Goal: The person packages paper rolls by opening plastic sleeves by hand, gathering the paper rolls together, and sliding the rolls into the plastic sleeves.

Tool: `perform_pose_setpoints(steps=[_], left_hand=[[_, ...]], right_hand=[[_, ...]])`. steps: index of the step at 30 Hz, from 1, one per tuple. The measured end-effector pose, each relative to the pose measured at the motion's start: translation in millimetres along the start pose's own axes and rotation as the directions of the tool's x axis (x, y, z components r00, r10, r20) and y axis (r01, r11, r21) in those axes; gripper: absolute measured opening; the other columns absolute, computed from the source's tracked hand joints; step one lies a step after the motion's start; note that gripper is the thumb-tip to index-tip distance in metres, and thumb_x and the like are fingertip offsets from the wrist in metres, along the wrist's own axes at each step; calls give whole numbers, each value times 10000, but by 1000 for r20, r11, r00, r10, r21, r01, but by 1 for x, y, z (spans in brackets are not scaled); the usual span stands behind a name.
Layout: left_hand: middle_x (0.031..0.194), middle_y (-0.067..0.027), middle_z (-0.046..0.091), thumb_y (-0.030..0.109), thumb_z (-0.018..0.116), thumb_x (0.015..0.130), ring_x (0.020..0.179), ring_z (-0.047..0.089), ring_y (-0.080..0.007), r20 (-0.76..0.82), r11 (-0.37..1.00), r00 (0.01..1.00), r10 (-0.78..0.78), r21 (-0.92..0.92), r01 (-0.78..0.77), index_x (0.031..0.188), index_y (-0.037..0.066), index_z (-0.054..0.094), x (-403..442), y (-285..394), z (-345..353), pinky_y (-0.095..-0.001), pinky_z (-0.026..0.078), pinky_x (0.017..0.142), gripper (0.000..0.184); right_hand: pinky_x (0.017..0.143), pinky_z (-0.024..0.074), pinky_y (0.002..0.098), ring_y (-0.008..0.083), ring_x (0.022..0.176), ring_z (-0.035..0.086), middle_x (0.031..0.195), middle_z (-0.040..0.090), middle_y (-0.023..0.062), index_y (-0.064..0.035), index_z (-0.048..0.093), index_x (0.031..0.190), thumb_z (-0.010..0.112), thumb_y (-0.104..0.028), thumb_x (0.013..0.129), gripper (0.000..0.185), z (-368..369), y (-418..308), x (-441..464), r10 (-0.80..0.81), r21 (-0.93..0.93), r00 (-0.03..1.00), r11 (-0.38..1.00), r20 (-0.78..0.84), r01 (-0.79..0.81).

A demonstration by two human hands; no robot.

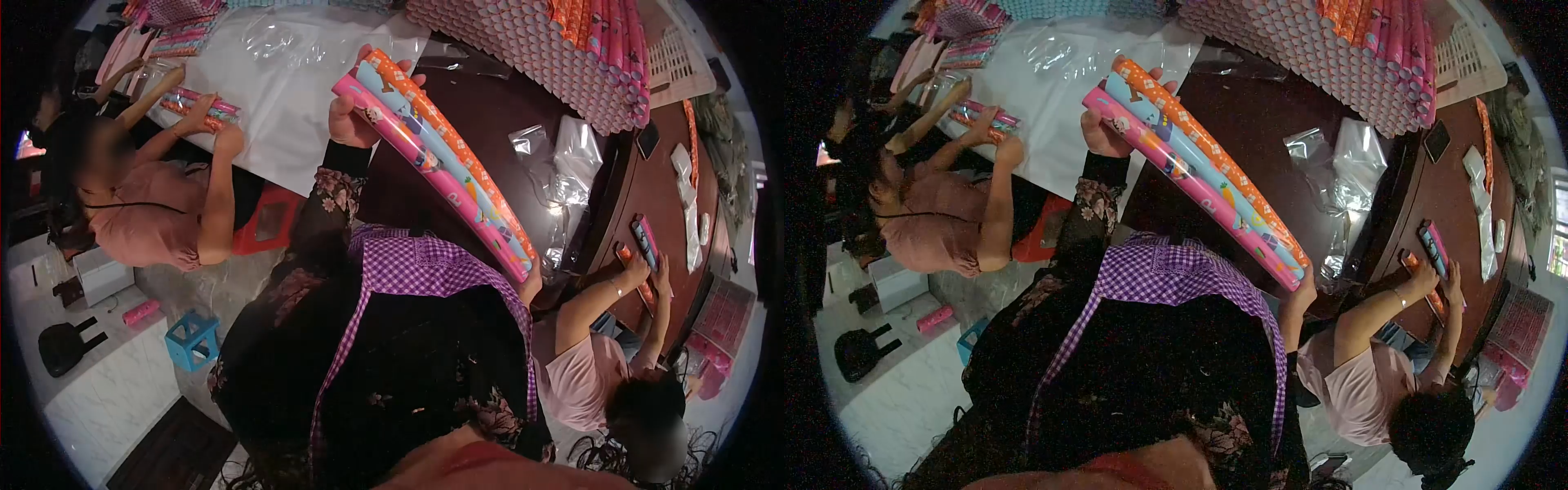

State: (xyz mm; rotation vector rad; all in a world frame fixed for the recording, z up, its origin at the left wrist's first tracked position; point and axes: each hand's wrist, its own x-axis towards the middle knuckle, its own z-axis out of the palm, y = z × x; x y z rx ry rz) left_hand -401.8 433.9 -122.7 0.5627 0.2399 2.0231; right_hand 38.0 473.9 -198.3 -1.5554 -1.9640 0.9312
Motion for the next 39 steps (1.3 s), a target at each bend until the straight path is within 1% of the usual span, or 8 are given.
perform_pose_setpoints(steps=[4,5,7,8,13,23,32,39], left_hand=[[1375,-203,426,397,786,727,1205,474,-464,67,993,998,-13,120,4,1469,228,243,3,6,0,-592,428,975,935],[1370,-195,432,408,779,743,1176,507,-455,82,979,996,-21,205,4,1474,210,227,5,9,-2,-582,437,966,937],[1259,-165,540,434,730,795,1060,591,-365,68,960,998,-15,281,-5,1458,121,288,10,18,-3,-492,468,935,856],[1238,-150,560,367,719,819,1060,593,-314,-38,912,998,-57,404,67,1429,72,329,11,25,-5,-441,471,932,782],[1182,-91,611,135,699,847,1079,582,-195,-36,729,985,-171,667,151,1337,-27,456,13,39,33,-316,444,956,570],[868,25,598,186,735,837,804,549,-45,103,354,949,-296,935,9,1305,-5,510,27,58,98,-203,467,708,554],[964,-6,640,231,635,917,878,599,-80,-116,471,976,-185,861,192,1124,2,619,76,63,-6,-250,492,791,309],[1175,-25,606,330,547,950,1070,569,-197,-440,929,878,-191,208,306,1211,102,553,68,42,-121,-413,459,923,346]], right_hand=[[719,481,252,141,818,609,935,676,106,32,586,1168,537,-111,915,294,30,93,-5,115,-34,985,993,132,-112],[707,478,275,147,803,603,906,677,115,41,597,1143,561,-93,893,286,35,104,1,251,386,906,842,340,-378],[715,484,304,156,811,602,930,683,96,45,599,1137,582,-82,881,286,32,119,0,-218,186,841,972,495,142],[733,481,312,163,838,611,984,688,73,40,607,1128,589,-98,883,281,32,118,0,11,27,794,999,607,-35],[879,441,326,164,1016,569,1183,615,73,10,561,1234,635,-129,866,401,0,38,-1,96,242,689,894,718,-377],[823,452,315,150,937,578,1095,634,68,19,585,1174,623,-156,881,344,-10,-6,41,121,130,588,921,800,-367],[772,461,304,138,865,586,1015,652,63,28,608,1120,612,-180,895,307,3,-30,38,107,94,474,920,874,-381],[733,468,296,128,810,592,953,665,59,35,625,1078,603,-199,906,292,21,-43,22,91,93,393,900,915,-425]])
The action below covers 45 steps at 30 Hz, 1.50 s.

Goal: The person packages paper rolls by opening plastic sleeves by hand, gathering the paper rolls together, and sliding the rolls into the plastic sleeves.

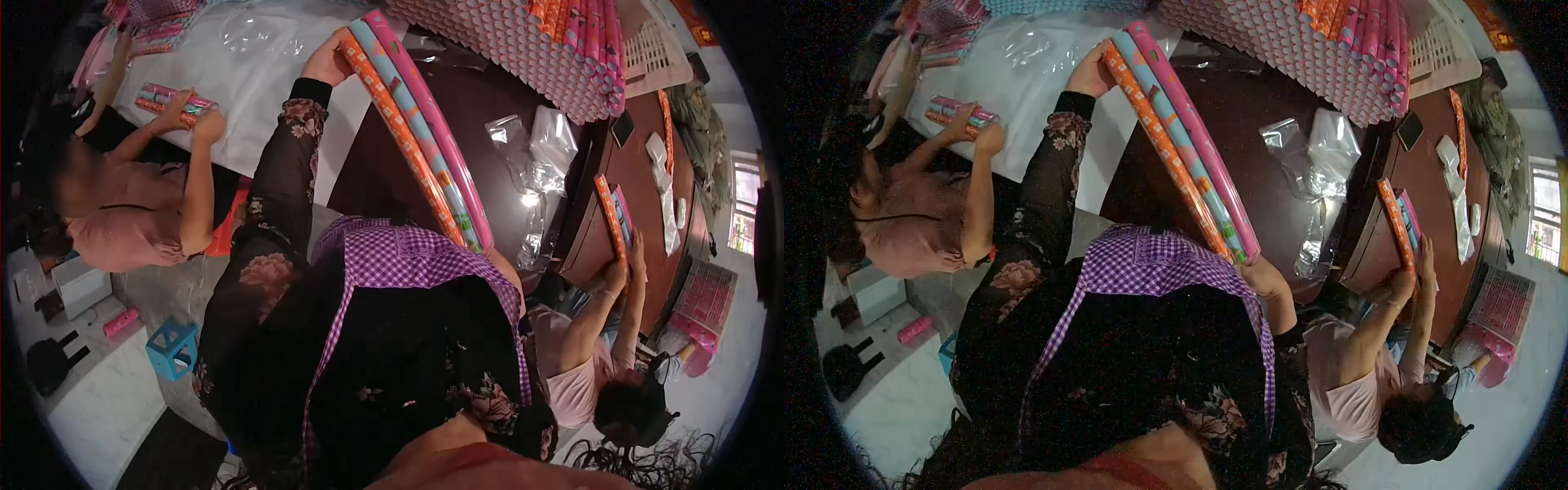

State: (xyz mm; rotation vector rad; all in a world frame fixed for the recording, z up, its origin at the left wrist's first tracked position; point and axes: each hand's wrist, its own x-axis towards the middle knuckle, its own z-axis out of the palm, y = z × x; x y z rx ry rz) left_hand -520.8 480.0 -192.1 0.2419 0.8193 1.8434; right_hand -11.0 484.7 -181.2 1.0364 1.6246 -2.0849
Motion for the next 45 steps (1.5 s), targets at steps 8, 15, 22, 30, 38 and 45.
perform_pose_setpoints(steps=[8,15,22,30,38,45], left_hand=[[1178,-84,613,256,556,929,1072,581,-257,-1,930,987,161,-336,-152,1232,68,521,-9,-73,19,-439,454,956,359],[1407,-204,412,640,521,845,1228,460,-413,566,726,816,122,-611,316,1412,37,342,-51,-98,81,-590,405,997,847],[1421,-202,386,636,546,833,1259,427,-401,326,888,938,121,-457,45,1420,52,326,-50,-108,58,-620,362,1019,856],[1360,-213,448,601,614,802,1228,459,-380,239,862,967,87,-505,47,1387,47,372,-57,-98,84,-604,357,1028,841],[1236,-244,529,553,671,761,1117,537,-413,173,917,981,86,-398,-11,1305,18,409,-47,-115,69,-601,408,959,807],[1088,-211,572,588,586,773,997,571,-341,183,953,977,108,-300,-49,1216,-38,460,-42,-127,58,-464,488,875,777]], right_hand=[[688,477,287,118,747,599,883,680,54,43,645,1030,594,-221,918,291,15,-13,13,3,14,997,1000,82,-4],[660,481,285,114,698,604,828,691,53,46,664,996,586,-236,926,301,17,-29,24,-77,73,993,995,90,71],[767,485,288,133,834,605,958,684,75,36,610,1128,593,-206,927,315,12,-11,37,67,41,991,997,118,-72],[727,480,271,128,813,587,883,654,31,-2,623,1065,654,-264,898,312,39,-50,23,-36,493,999,870,6,29],[579,378,232,69,618,460,681,542,-43,-91,570,735,643,-334,900,303,38,-46,29,-70,430,995,903,77,30],[565,400,239,69,621,510,705,572,-34,-74,595,793,664,-198,858,156,40,-50,26,32,500,999,865,23,-40]])
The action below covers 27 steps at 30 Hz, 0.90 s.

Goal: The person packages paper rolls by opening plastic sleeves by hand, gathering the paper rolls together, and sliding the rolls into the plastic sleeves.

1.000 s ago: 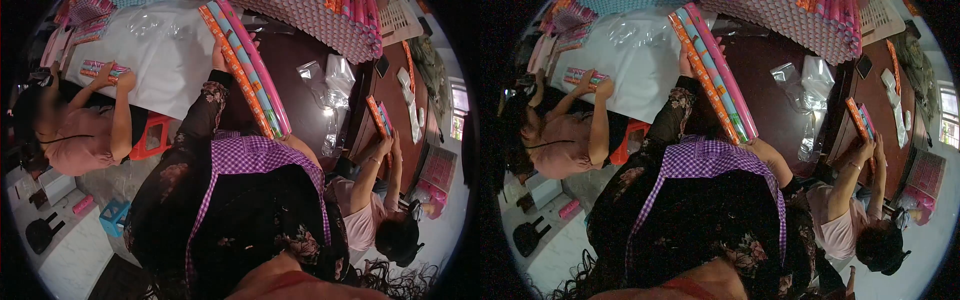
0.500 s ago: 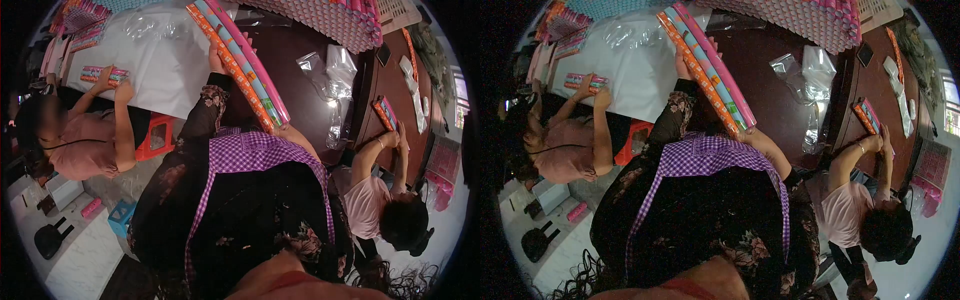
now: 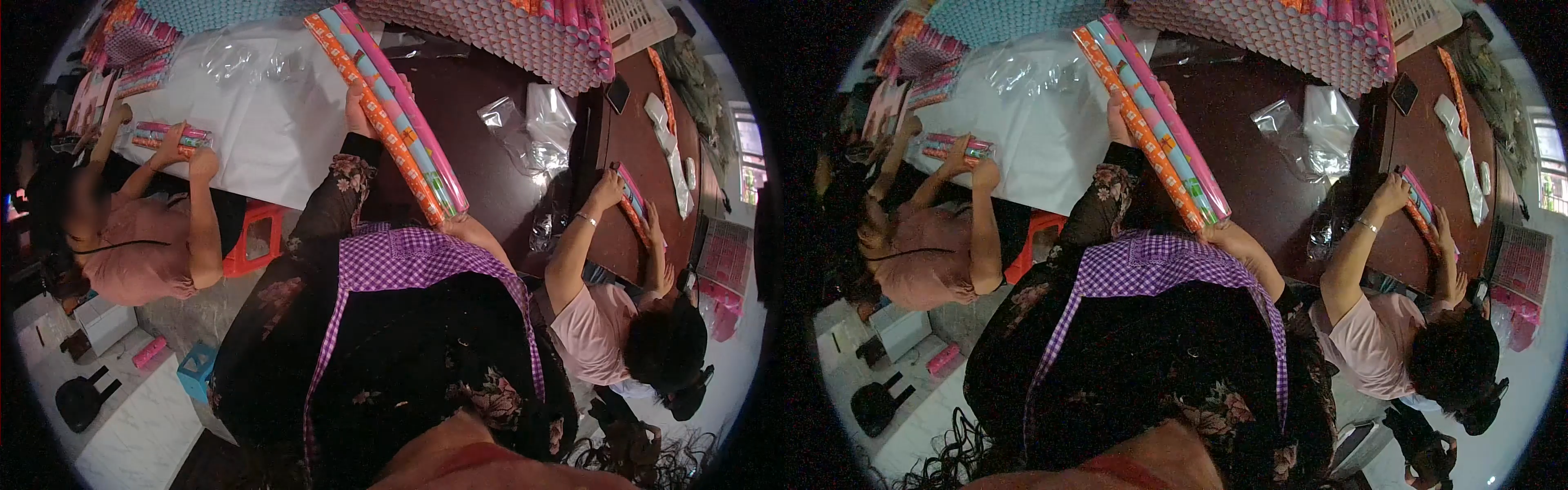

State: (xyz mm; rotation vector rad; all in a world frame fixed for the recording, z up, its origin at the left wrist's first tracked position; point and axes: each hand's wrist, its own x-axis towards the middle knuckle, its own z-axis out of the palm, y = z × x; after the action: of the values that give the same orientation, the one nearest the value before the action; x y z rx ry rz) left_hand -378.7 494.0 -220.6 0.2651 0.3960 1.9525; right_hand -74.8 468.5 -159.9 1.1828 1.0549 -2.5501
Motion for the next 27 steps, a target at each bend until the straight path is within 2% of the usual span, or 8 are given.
perform_pose_setpoints(steps=[6,14,15,16,18,19,21,27], left_hand=[[1128,-202,558,575,569,795,1024,568,-339,18,998,999,-37,-45,38,1231,-30,461,-6,0,16,-471,485,884,755],[1256,-237,522,507,567,838,1153,522,-371,-1,981,1000,5,-194,-5,1300,-55,428,-10,11,21,-549,388,1028,740],[1229,-242,542,483,608,833,1121,542,-392,21,964,1000,10,-267,-4,1307,-6,422,-9,11,19,-588,391,1017,705],[1240,-242,534,474,603,838,1135,534,-390,32,961,999,30,-275,-20,1312,-2,418,-10,12,20,-587,385,1023,696],[1283,-243,500,453,591,845,1189,498,-389,63,964,995,73,-259,-54,1325,12,412,-15,16,23,-597,358,1040,676],[1297,-242,490,452,593,842,1204,486,-392,72,962,993,96,-263,-74,1334,21,407,-18,17,28,-605,351,1040,680],[1352,-231,451,457,591,839,1255,442,-399,63,952,991,121,-291,-98,1371,50,380,-24,20,31,-625,334,1040,702],[1424,-200,384,480,605,824,1304,386,-392,119,958,960,255,-167,-234,1424,77,319,-60,49,70,-622,325,1046,778]], right_hand=[[559,422,237,74,587,518,692,596,-16,-58,618,752,624,-129,860,130,5,-8,-4,-12,-41,1000,999,10,13],[613,381,254,83,635,481,680,549,-28,-80,575,702,626,-269,887,269,-4,-7,2,-135,-188,988,971,71,146],[612,378,254,80,634,477,679,545,-29,-84,574,705,627,-286,888,278,-1,-9,-2,-154,-191,985,968,74,165],[598,373,251,73,628,470,683,544,-33,-83,580,714,619,-316,893,297,-10,-11,-3,-128,-216,980,963,152,159],[568,359,239,66,603,457,666,535,-39,-76,583,720,603,-386,903,360,-20,-5,5,-322,-128,898,919,299,372],[536,343,233,68,577,447,646,527,-41,-73,584,721,588,-455,903,423,-32,4,18,-309,-270,925,892,219,362],[552,365,240,68,605,473,666,526,-32,-78,561,755,577,-335,926,309,-33,-4,11,-178,-268,972,939,153,215],[570,396,255,84,609,505,685,550,-26,-56,582,819,599,-407,897,360,-6,-3,-1,-149,-364,985,916,85,170]])
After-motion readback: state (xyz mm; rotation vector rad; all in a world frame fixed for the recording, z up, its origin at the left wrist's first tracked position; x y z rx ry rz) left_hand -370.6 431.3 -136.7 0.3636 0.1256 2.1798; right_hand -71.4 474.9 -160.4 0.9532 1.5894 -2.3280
